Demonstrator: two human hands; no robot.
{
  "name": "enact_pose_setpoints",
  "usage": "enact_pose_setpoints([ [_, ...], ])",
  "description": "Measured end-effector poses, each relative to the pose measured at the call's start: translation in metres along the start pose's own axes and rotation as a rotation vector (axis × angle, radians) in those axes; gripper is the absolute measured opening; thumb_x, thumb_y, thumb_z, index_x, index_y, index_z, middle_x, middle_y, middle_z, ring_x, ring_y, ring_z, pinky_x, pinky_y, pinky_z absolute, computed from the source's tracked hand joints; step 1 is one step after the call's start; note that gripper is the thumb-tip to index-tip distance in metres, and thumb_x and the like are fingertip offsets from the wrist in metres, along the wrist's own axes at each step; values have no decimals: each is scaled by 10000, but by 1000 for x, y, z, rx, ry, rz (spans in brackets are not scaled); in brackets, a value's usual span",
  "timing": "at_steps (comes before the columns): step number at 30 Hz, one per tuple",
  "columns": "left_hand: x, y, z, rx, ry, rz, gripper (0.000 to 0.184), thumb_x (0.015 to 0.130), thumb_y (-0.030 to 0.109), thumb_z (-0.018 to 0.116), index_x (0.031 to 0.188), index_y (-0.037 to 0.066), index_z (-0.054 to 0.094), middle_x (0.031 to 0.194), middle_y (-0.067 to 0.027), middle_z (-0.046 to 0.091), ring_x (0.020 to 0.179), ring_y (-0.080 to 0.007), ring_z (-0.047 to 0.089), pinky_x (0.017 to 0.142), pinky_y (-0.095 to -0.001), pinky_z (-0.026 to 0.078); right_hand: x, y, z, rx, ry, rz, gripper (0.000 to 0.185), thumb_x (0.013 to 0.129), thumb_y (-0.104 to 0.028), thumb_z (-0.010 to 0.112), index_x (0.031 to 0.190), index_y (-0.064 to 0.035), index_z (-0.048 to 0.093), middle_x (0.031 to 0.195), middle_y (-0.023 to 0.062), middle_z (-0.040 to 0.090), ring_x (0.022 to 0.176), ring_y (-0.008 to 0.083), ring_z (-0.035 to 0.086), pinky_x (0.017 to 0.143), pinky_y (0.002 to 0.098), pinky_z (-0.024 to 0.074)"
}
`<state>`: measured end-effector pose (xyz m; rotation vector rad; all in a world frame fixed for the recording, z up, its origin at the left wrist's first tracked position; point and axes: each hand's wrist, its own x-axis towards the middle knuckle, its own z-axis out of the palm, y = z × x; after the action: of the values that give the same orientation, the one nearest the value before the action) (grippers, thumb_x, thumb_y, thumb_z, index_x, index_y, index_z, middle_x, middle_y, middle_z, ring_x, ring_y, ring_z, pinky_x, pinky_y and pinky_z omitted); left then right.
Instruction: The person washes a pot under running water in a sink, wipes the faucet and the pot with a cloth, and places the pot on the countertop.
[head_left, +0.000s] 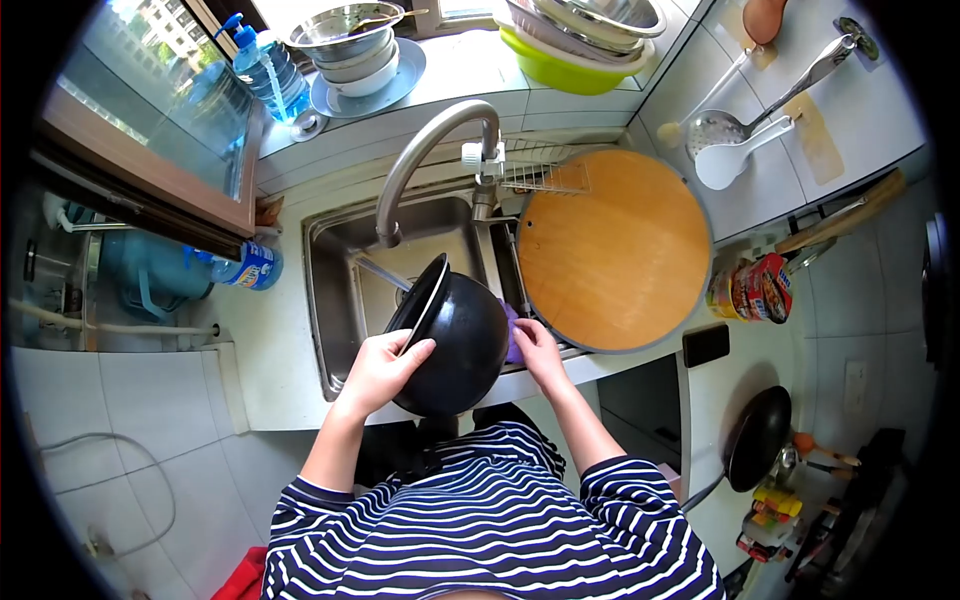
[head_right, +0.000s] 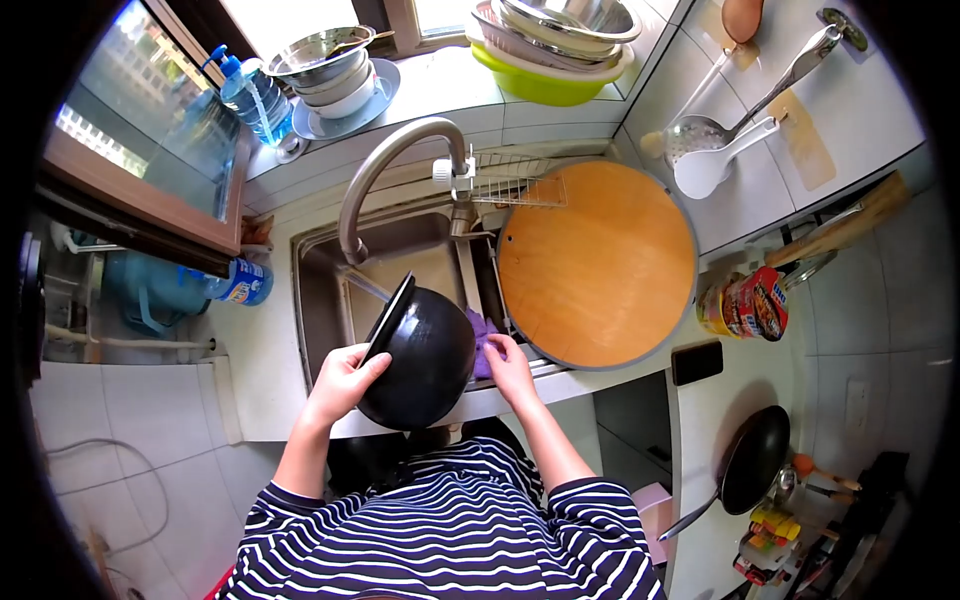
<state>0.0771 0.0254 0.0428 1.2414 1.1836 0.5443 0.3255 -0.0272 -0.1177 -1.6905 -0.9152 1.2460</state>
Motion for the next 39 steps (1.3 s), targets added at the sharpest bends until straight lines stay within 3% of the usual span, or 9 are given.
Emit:
enact_pose_setpoints([
  [5, -6, 13, 6, -206, 24, 41, 299, 915, 258, 575, 877, -34, 628, 784, 14, 607, 714, -52, 515, 645, -195, 424, 5, -12, -3, 449, -185, 335, 406, 985, -376, 362, 1177, -53, 517, 1092, 40, 597, 1021, 130, 546, 895, 262, 407],
  [16, -18, -53, -3, -1156, 39, 18, 493, 975, 383, 371, 1250, -12, 477, 1249, -146, 538, 1136, -257, 522, 993, -370, 397, -49, -8, -1, 614, -16, 418, 488, 960, -495, 330, 1235, -122, 482, 1218, 49, 533, 1137, 175, 456, 975, 381, 326],
  [20, -39, -61, -5, -1196, 26, 69, 528, 976, 411, 334, 1279, -6, 450, 1282, -143, 512, 1178, -264, 486, 1021, -384, 364, -75, -4, 11, 863, -334, 506, 632, 911, -599, 331, 1361, -156, 363, 1361, 64, 427, 1265, 234, 345, 1058, 507, 182],
  [24, -57, -57, -3, -1117, 3, 162, 536, 977, 413, 326, 1281, -11, 446, 1284, -140, 510, 1184, -268, 479, 1025, -389, 357, -86, -20, 28, 1116, -510, 448, 544, 931, -540, 338, 1301, -164, 468, 1288, 54, 515, 1206, 213, 425, 1056, 418, 267],
  [29, -76, -47, 23, -715, 117, 293, 467, 947, 357, 468, 1186, -42, 509, 1145, -127, 591, 1028, -213, 580, 899, -323, 452, -112, -37, 19, 1307, -334, 460, 417, 940, -345, 419, 1181, -29, 543, 1178, 99, 573, 1048, 223, 553, 936, 371, 438],
  [31, -81, -37, 41, -536, 44, 348, 406, 935, 330, 505, 1067, -48, 569, 987, -71, 617, 872, -140, 568, 788, -271, 443, -123, -16, 2, 728, -248, 0, 386, 948, -294, 420, 1212, -28, 515, 1174, 105, 562, 1065, 231, 542, 921, 388, 454],
  [32, -84, -30, 50, -446, 12, 377, 385, 930, 317, 523, 1008, -52, 599, 907, -44, 630, 794, -103, 563, 732, -245, 438, -126, -7, -7, 946, -239, 90, 350, 947, -244, 427, 1193, -13, 518, 1129, 110, 571, 1031, 231, 555, 887, 383, 476],
  [36, -90, 6, 108, -178, -156, 509, 392, 906, 322, 566, 642, 42, 496, 586, 76, 415, 547, -28, 326, 490, -228, 211, -164, -32, -67, 1409, -127, 191, 293, 928, -203, 461, 1112, 8, 546, 1049, 107, 589, 948, 228, 584, 806, 384, 513],
  [39, -82, 20, 165, -226, -259, 498, 393, 908, 312, 563, 619, 59, 476, 573, 75, 398, 545, -25, 303, 488, -234, 187, -191, -10, -120, 1079, 137, 74, 296, 914, -220, 473, 1094, -2, 561, 1032, 110, 601, 954, 230, 581, 833, 376, 497],
])
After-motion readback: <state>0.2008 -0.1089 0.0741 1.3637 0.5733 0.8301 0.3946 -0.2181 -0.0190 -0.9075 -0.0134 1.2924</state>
